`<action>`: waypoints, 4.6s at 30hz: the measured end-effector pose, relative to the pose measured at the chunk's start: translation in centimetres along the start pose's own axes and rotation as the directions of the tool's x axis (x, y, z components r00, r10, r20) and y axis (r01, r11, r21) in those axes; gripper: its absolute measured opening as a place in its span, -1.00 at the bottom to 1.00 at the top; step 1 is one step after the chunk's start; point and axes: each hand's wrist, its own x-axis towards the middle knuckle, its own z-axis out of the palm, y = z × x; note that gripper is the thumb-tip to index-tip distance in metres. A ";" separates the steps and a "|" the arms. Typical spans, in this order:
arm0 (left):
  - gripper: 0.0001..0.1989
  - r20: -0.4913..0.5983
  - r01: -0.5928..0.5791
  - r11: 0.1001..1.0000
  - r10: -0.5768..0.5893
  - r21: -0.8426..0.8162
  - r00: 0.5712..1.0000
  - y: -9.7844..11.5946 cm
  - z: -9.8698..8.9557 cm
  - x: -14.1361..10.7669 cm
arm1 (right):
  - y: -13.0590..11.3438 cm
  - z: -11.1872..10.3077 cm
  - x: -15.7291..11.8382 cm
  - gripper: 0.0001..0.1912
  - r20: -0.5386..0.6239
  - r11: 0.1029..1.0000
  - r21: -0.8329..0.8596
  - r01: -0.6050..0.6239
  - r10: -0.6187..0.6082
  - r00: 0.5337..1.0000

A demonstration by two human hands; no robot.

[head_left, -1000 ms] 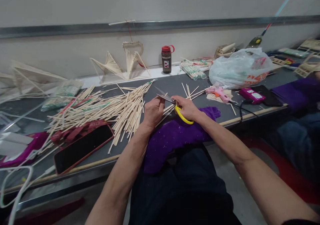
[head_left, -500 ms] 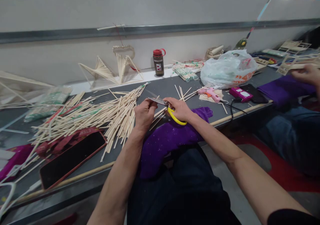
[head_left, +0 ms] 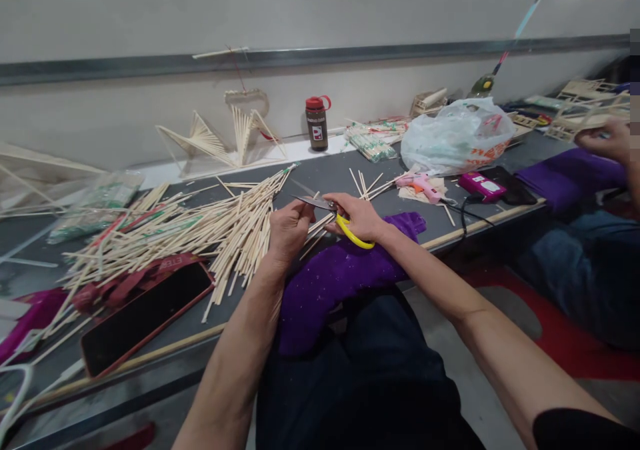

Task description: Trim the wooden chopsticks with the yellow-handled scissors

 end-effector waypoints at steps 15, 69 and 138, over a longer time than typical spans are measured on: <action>-0.68 0.015 -0.018 0.992 0.017 0.127 1.000 0.0 0.2 0.1 | 1.1 0.7 0.2 -0.45 0.051 0.992 0.125 0.000 -0.006 0.999; -0.65 0.044 -0.006 0.990 0.000 0.142 0.999 -0.3 0.5 0.1 | 0.8 0.4 0.3 -0.48 0.062 0.997 0.071 -0.024 0.020 0.998; -0.84 -0.024 0.060 0.996 -0.058 0.071 0.998 -0.2 0.7 0.7 | 0.2 0.1 0.6 -0.54 0.045 0.998 -0.007 -0.061 0.061 0.997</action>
